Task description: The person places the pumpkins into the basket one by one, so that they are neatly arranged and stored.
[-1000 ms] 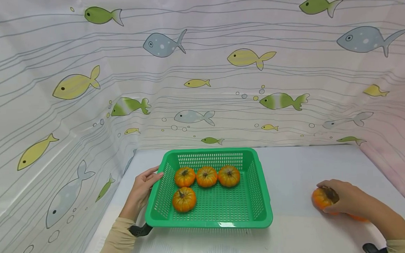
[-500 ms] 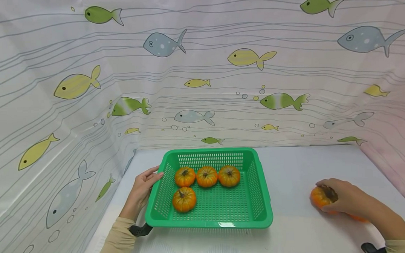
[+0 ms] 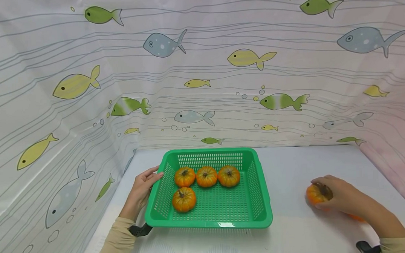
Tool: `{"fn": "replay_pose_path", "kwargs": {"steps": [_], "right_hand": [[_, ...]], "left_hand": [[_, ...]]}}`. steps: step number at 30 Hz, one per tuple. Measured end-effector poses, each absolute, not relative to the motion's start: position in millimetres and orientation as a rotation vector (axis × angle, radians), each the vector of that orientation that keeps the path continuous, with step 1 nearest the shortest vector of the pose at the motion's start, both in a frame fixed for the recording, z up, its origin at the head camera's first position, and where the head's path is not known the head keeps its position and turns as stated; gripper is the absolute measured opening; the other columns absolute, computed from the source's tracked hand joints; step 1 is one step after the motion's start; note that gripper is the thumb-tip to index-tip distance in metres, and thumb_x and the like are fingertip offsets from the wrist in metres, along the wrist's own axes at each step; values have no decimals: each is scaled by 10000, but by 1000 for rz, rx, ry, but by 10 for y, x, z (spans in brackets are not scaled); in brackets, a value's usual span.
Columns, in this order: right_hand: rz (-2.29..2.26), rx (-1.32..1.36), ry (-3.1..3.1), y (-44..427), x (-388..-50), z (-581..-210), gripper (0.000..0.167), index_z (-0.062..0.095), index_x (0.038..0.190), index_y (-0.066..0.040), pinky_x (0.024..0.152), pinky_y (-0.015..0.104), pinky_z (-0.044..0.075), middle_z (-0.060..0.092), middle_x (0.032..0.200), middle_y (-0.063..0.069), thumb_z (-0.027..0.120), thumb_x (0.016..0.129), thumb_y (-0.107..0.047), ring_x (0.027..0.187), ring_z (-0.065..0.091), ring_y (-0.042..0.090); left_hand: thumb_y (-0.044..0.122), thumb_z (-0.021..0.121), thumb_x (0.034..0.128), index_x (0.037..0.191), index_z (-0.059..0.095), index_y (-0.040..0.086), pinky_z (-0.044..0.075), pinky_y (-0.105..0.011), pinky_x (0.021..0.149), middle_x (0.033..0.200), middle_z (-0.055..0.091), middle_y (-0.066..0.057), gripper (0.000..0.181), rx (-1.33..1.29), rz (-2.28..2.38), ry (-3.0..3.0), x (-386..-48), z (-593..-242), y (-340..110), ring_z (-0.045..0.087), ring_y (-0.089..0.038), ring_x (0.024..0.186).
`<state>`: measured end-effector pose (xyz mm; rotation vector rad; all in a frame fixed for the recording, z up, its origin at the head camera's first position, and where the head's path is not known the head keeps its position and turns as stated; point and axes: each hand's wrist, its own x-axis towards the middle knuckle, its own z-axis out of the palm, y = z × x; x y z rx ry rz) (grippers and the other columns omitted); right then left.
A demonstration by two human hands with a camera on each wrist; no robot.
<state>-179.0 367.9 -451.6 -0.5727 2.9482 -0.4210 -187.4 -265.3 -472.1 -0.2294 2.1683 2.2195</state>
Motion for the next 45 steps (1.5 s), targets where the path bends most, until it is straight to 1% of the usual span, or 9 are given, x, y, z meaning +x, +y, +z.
{"fn": "replay_pose_path", "kwargs": {"steps": [2, 6, 8, 15, 21, 27, 31, 38, 45], "right_hand": [[-441, -571, 2941, 3658, -1792, -4501, 696, 685, 1271, -86, 865, 507, 593, 676, 1183, 74, 937, 707, -407, 970, 580, 95], [-487, -560, 2925, 3600, -1792, -4474, 700, 681, 1279, -84, 892, 600, 574, 671, 1211, 117, 943, 704, -383, 1019, 613, 209], [-482, -563, 2928, 3563, -1796, -4460, 711, 680, 1287, -94, 899, 579, 578, 672, 1226, 114, 950, 694, -376, 1034, 619, 252], [-489, -621, 2948, 3443, -1812, -4418, 736, 673, 1292, -124, 863, 338, 593, 706, 1230, 34, 952, 679, -421, 1045, 627, 176], [-543, -651, 2945, 3312, -1805, -4364, 673, 678, 1258, -154, 861, 389, 619, 719, 1220, 11, 950, 697, -406, 1045, 649, 218], [-611, -663, 2934, 3204, -1812, -4308, 652, 677, 1257, -131, 876, 473, 626, 720, 1219, 40, 947, 714, -369, 1069, 655, 283], [-613, -694, 2944, 3142, -1823, -4276, 648, 681, 1248, -135, 857, 395, 629, 722, 1205, 15, 953, 709, -369, 1054, 652, 236], [-633, -738, 2944, 3043, -1840, -4204, 649, 674, 1265, -143, 864, 434, 632, 718, 1211, 6, 948, 722, -370, 1058, 648, 215], [-642, -759, 2935, 2928, -1880, -4140, 657, 672, 1275, -147, 822, 262, 601, 712, 1220, 2, 941, 731, -399, 1051, 637, 183]], "left_hand": [[171, 731, 980, 1453, 568, 56, 636, -259, 664, 839, 728, 68, 513, -228, 2220, 2168, -1876, -4721, -2654, 733, -76, 735], [172, 732, 979, 1454, 568, 56, 637, -260, 660, 843, 733, 67, 515, -230, 2223, 2164, -1880, -4720, -2654, 734, -78, 730], [171, 733, 979, 1454, 568, 56, 637, -261, 658, 836, 732, 69, 516, -232, 2224, 2165, -1879, -4719, -2653, 734, -78, 727], [160, 730, 980, 1450, 571, 51, 634, -259, 651, 809, 720, 71, 508, -241, 2227, 2165, -1871, -4725, -2654, 729, -75, 714], [166, 729, 981, 1446, 572, 49, 633, -257, 648, 822, 725, 68, 505, -237, 2226, 2164, -1873, -4732, -2655, 728, -76, 713], [177, 727, 984, 1451, 566, 53, 632, -254, 651, 839, 726, 71, 509, -232, 2223, 2163, -1875, -4729, -2654, 725, -76, 716], [182, 729, 983, 1450, 569, 53, 630, -251, 644, 832, 722, 73, 511, -226, 2222, 2167, -1880, -4731, -2655, 723, -73, 710], [183, 735, 979, 1449, 574, 54, 627, -249, 637, 830, 724, 75, 514, -241, 2220, 2165, -1876, -4732, -2657, 722, -69, 704], [184, 732, 981, 1446, 577, 57, 630, -251, 646, 847, 733, 70, 507, -235, 2213, 2168, -1876, -4731, -2660, 726, -72, 713]]}}
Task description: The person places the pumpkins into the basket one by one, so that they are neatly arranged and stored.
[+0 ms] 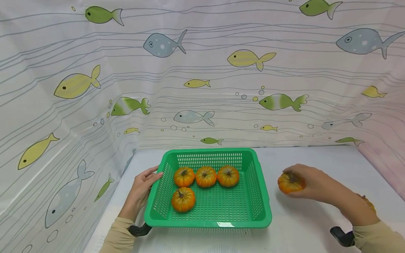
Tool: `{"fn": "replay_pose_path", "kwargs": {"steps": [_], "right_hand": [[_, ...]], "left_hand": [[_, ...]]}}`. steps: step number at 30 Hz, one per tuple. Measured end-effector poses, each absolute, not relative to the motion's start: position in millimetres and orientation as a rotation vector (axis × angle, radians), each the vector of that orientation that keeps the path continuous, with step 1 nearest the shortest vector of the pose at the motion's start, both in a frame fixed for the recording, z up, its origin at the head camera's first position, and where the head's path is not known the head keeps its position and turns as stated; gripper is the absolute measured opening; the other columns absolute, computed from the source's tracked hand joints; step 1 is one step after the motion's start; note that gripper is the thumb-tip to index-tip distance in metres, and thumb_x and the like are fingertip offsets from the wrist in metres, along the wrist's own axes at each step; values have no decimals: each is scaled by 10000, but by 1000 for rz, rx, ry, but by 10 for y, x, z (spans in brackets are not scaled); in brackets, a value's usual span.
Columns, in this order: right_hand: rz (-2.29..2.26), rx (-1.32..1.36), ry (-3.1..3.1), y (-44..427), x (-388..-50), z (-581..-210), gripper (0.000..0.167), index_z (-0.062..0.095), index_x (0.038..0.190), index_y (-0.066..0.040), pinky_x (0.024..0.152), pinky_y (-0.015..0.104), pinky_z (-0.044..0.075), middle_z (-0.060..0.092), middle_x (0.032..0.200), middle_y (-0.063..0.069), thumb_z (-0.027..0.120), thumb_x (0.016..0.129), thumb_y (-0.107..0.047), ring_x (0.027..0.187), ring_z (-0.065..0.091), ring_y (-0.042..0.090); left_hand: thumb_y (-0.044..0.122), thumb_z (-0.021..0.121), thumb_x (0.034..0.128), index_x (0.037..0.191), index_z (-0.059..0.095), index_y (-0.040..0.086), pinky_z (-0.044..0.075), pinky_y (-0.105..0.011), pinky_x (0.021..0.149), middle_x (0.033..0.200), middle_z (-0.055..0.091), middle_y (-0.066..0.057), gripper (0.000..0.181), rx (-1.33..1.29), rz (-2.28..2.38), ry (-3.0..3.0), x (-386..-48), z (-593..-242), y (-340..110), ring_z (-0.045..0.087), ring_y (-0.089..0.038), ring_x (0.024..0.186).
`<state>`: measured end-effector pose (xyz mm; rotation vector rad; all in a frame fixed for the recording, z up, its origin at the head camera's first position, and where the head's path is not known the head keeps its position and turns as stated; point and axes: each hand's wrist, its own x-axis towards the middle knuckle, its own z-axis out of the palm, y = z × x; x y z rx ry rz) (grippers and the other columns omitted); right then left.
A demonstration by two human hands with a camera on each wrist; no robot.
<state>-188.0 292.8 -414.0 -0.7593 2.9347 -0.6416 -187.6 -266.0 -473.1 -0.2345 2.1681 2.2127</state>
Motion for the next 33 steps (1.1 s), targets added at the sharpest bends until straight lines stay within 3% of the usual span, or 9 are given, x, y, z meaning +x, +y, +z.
{"fn": "replay_pose_path", "kwargs": {"steps": [14, 25, 33], "right_hand": [[-661, -864, 2935, 2649, -1993, -3943, 630, 672, 1282, -145, 815, 253, 600, 710, 1216, 8, 937, 751, -357, 1065, 646, 203], [-661, -883, 2929, 2521, -2019, -3788, 624, 663, 1299, -145, 827, 301, 609, 700, 1229, 21, 925, 773, -354, 1078, 639, 205], [-729, -909, 2919, 2424, -2038, -3724, 629, 666, 1301, -163, 844, 399, 643, 703, 1252, 27, 919, 776, -401, 1125, 654, 249]], "left_hand": [[178, 728, 983, 1453, 571, 61, 638, -265, 663, 861, 735, 71, 509, -242, 2211, 2170, -1881, -4724, -2657, 733, -81, 727], [186, 727, 984, 1449, 572, 57, 638, -263, 665, 861, 733, 67, 507, -230, 2208, 2167, -1885, -4736, -2657, 733, -79, 730], [187, 733, 980, 1452, 572, 61, 637, -263, 660, 855, 732, 70, 514, -239, 2207, 2171, -1879, -4739, -2660, 731, -77, 719]]}}
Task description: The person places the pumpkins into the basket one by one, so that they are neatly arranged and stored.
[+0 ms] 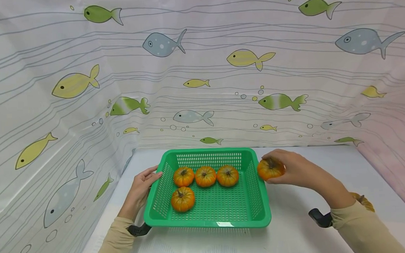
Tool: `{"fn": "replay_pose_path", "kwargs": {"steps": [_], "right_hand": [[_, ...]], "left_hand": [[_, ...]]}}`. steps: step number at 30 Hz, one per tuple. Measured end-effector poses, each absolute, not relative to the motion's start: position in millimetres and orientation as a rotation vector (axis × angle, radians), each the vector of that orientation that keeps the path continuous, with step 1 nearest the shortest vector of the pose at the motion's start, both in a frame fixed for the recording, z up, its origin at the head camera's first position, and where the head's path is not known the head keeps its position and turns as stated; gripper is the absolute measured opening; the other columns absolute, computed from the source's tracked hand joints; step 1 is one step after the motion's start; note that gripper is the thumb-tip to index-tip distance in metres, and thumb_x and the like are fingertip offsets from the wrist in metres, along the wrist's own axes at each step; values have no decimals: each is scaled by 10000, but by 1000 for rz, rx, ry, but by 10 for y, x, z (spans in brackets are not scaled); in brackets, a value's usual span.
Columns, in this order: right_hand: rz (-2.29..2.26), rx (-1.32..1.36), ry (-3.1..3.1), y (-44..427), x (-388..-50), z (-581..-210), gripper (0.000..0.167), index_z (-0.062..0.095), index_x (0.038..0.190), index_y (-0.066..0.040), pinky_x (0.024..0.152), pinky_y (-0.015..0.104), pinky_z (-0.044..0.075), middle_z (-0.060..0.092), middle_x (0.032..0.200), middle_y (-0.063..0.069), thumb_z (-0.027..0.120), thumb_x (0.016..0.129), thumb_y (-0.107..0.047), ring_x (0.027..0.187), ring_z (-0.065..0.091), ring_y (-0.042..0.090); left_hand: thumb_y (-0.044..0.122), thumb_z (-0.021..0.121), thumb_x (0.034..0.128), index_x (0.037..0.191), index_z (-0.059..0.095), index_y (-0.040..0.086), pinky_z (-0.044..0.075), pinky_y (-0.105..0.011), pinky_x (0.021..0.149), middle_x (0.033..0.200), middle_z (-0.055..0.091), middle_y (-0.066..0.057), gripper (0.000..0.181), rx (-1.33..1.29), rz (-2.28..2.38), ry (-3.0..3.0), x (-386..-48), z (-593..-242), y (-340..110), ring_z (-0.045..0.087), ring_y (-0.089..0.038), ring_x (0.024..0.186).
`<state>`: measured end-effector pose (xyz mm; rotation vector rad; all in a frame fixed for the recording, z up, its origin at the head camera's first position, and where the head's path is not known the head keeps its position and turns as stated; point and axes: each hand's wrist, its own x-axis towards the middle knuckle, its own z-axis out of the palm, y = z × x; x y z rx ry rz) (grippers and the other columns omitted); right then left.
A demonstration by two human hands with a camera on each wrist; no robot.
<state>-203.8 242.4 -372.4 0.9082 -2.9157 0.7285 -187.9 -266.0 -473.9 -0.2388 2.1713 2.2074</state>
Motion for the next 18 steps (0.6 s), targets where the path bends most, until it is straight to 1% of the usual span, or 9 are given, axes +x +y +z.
{"fn": "replay_pose_path", "kwargs": {"steps": [2, 9, 15, 18], "right_hand": [[730, 921, -2916, 2390, -2049, -3723, 634, 664, 1305, -168, 858, 407, 641, 701, 1261, 23, 915, 778, -414, 1134, 655, 248], [757, 971, -2911, 2235, -2051, -3707, 612, 665, 1301, -179, 872, 344, 621, 697, 1258, -12, 910, 788, -407, 1125, 654, 204], [781, 1034, -2915, 2097, -2040, -3666, 566, 675, 1280, -176, 888, 380, 623, 691, 1260, -1, 897, 806, -393, 1118, 645, 207], [776, 1044, -2936, 2035, -2052, -3660, 559, 678, 1277, -181, 890, 370, 620, 687, 1268, 2, 898, 807, -387, 1105, 646, 188]], "left_hand": [[184, 730, 982, 1452, 571, 58, 636, -261, 658, 855, 732, 70, 512, -232, 2210, 2172, -1879, -4740, -2662, 731, -74, 717], [181, 731, 981, 1455, 566, 51, 635, -260, 656, 859, 732, 68, 518, -228, 2213, 2168, -1875, -4732, -2659, 732, -75, 721], [193, 741, 975, 1460, 560, 46, 632, -254, 658, 844, 721, 66, 537, -234, 2207, 2172, -1871, -4720, -2655, 726, -66, 726], [190, 744, 972, 1450, 571, 53, 635, -260, 658, 852, 723, 59, 526, -237, 2208, 2170, -1875, -4723, -2655, 730, -75, 729]]}}
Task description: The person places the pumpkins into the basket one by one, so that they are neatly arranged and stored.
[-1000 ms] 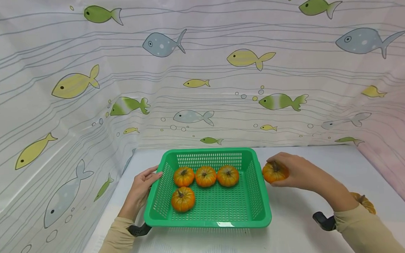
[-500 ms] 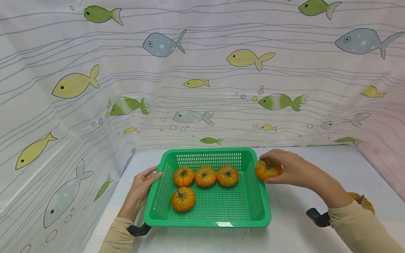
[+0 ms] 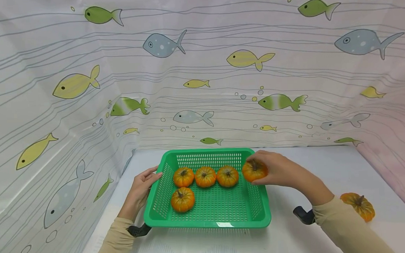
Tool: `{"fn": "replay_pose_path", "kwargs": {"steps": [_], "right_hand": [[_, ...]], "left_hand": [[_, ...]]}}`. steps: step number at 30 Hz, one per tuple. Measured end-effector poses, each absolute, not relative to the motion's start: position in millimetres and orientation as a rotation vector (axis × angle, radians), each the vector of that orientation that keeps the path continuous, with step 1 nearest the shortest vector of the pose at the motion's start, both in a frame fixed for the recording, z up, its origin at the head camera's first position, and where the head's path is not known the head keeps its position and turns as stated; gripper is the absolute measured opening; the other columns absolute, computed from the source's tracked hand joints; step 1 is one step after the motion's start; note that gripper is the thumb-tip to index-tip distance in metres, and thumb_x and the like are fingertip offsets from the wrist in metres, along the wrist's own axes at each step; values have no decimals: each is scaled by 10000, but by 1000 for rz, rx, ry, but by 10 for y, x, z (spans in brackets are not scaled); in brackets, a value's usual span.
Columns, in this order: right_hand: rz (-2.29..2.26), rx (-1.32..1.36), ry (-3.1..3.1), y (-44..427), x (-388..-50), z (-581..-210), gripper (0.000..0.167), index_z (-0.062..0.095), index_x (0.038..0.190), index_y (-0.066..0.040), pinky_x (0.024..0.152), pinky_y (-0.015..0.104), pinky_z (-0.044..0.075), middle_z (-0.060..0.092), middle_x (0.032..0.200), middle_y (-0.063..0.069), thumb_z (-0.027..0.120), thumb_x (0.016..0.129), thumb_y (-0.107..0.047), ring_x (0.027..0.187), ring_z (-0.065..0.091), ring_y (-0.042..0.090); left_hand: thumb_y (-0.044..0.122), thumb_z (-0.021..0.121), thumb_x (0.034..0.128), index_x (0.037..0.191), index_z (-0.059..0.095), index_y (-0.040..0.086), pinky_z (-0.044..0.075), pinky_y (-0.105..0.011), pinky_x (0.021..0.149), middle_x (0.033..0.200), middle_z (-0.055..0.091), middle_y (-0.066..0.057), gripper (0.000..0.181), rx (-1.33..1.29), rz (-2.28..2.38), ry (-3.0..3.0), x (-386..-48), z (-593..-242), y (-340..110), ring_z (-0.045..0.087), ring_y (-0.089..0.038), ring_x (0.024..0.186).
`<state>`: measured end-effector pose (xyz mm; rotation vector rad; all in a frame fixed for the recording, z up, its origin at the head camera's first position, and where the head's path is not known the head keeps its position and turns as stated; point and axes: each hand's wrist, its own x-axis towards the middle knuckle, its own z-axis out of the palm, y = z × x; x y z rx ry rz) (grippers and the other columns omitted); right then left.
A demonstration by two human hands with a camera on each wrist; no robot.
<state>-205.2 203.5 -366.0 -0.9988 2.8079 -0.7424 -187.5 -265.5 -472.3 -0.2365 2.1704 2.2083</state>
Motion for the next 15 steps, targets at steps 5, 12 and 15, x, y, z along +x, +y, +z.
{"fn": "replay_pose_path", "kwargs": {"steps": [5, 12, 15], "right_hand": [[-721, -1010, 2779, 1938, -2075, -3665, 556, 673, 1283, -185, 873, 339, 611, 683, 1253, -9, 900, 807, -363, 1062, 642, 151], [-670, -1039, 2757, 1787, -2085, -3696, 576, 667, 1307, -165, 965, 455, 603, 677, 1304, 10, 902, 807, -328, 1162, 645, 215], [-639, -1068, 2745, 1721, -2094, -3715, 592, 667, 1312, -161, 984, 461, 594, 675, 1306, 1, 908, 800, -336, 1174, 641, 215]], "left_hand": [[194, 746, 971, 1450, 570, 54, 638, -264, 664, 862, 726, 57, 529, -233, 2204, 2170, -1877, -4728, -2655, 735, -79, 736], [191, 745, 972, 1451, 569, 56, 640, -273, 659, 843, 727, 53, 528, -225, 2208, 2169, -1873, -4725, -2657, 736, -87, 724], [192, 743, 974, 1455, 566, 55, 640, -272, 661, 833, 727, 57, 531, -229, 2207, 2166, -1873, -4728, -2657, 736, -84, 721]]}}
